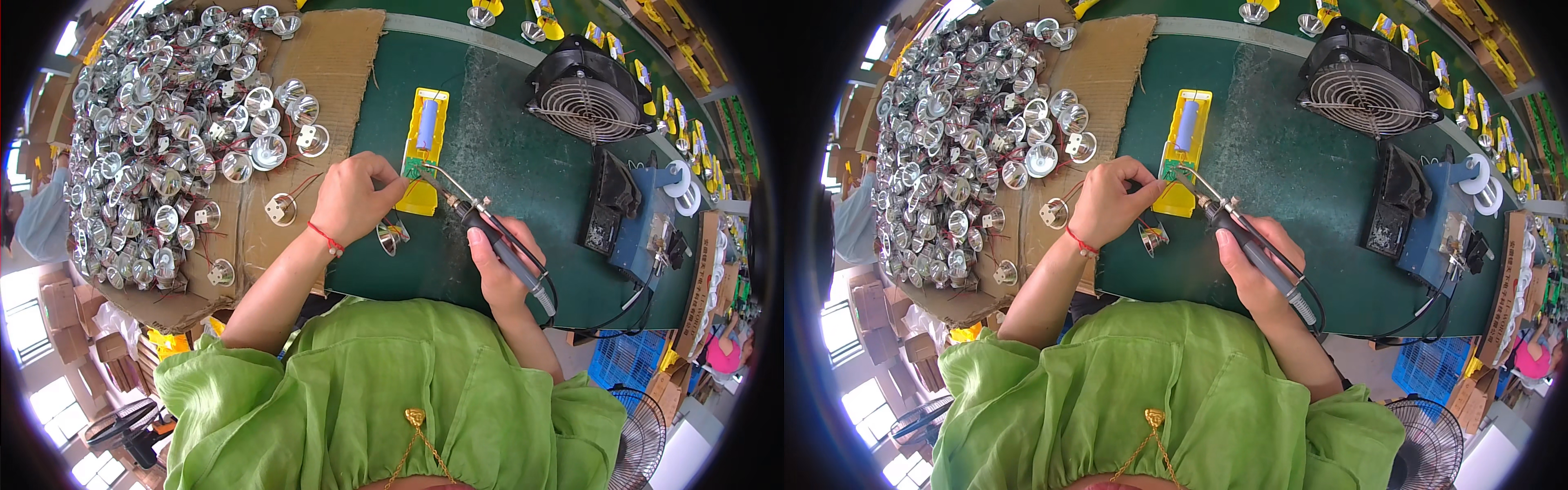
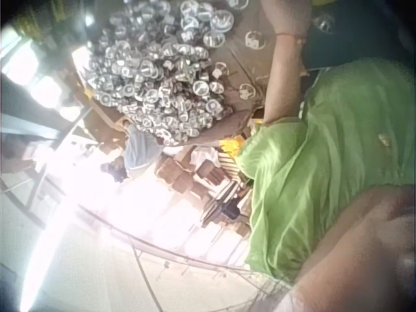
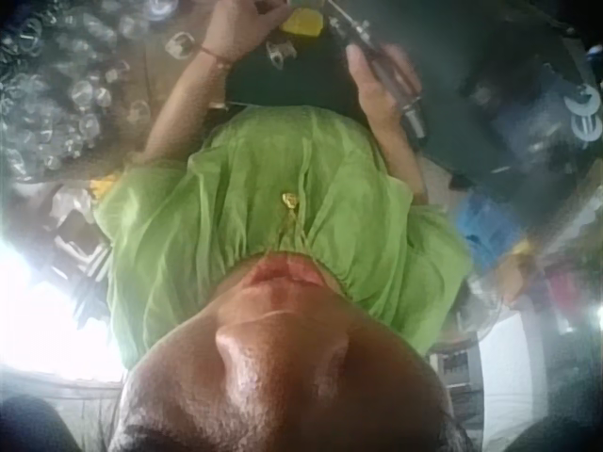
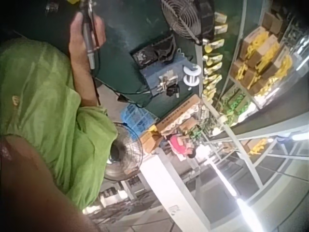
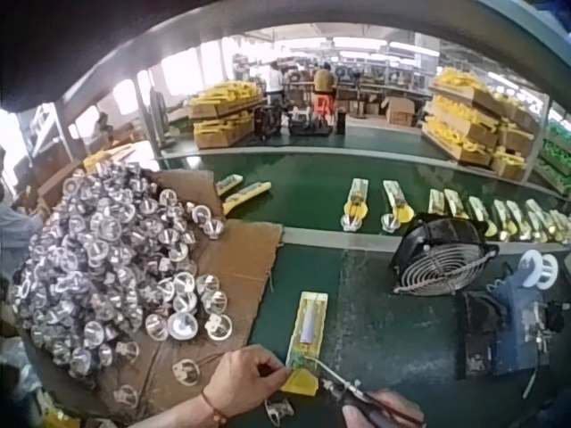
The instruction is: The person solders wires and circuit boards onto flashlight housings using a soldering iron, connects reflector cups, and places the assembled flashlights onto the conveyor belt.
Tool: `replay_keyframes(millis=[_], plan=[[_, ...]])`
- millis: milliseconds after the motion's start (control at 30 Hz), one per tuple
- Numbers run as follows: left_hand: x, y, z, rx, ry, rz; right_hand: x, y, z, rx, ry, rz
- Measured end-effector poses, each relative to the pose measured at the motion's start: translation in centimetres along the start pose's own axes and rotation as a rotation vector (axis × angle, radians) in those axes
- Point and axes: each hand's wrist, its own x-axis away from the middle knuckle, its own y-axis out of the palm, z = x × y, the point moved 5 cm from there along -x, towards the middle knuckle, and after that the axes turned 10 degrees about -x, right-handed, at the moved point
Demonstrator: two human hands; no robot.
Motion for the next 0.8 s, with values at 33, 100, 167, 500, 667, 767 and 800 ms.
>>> replay_keyframes(millis=[33, 100, 167, 500, 667, 767, 800], plan=[[-0.1, 0.0, 0.0, -0.008, 0.004, 0.000, 0.0, 0.1, 0.2, -0.018, 0.009, 0.005], [-0.3, 0.1, -0.1, 0.007, 0.011, -0.016, 0.0, 0.2, 0.6, -0.050, 0.031, 0.008], [-0.4, 0.2, -0.2, 0.019, 0.003, -0.026, 0.1, 0.3, 1.0, -0.079, 0.059, -0.002], [-0.4, 0.2, -0.4, 0.030, -0.047, -0.065, 1.0, -1.4, 1.7, -0.157, 0.104, 0.184], [-0.5, 0.4, -0.3, 0.019, -0.004, -0.041, 1.5, -2.2, 1.5, -0.160, 0.128, 0.192], [-0.1, -0.5, -0.1, 0.071, 0.018, 0.043, 1.8, -2.5, 1.5, -0.104, 0.096, 0.184], [0.5, -1.5, 0.1, 0.126, 0.056, 0.156, 1.9, -2.8, 1.5, -0.108, 0.096, 0.181]])
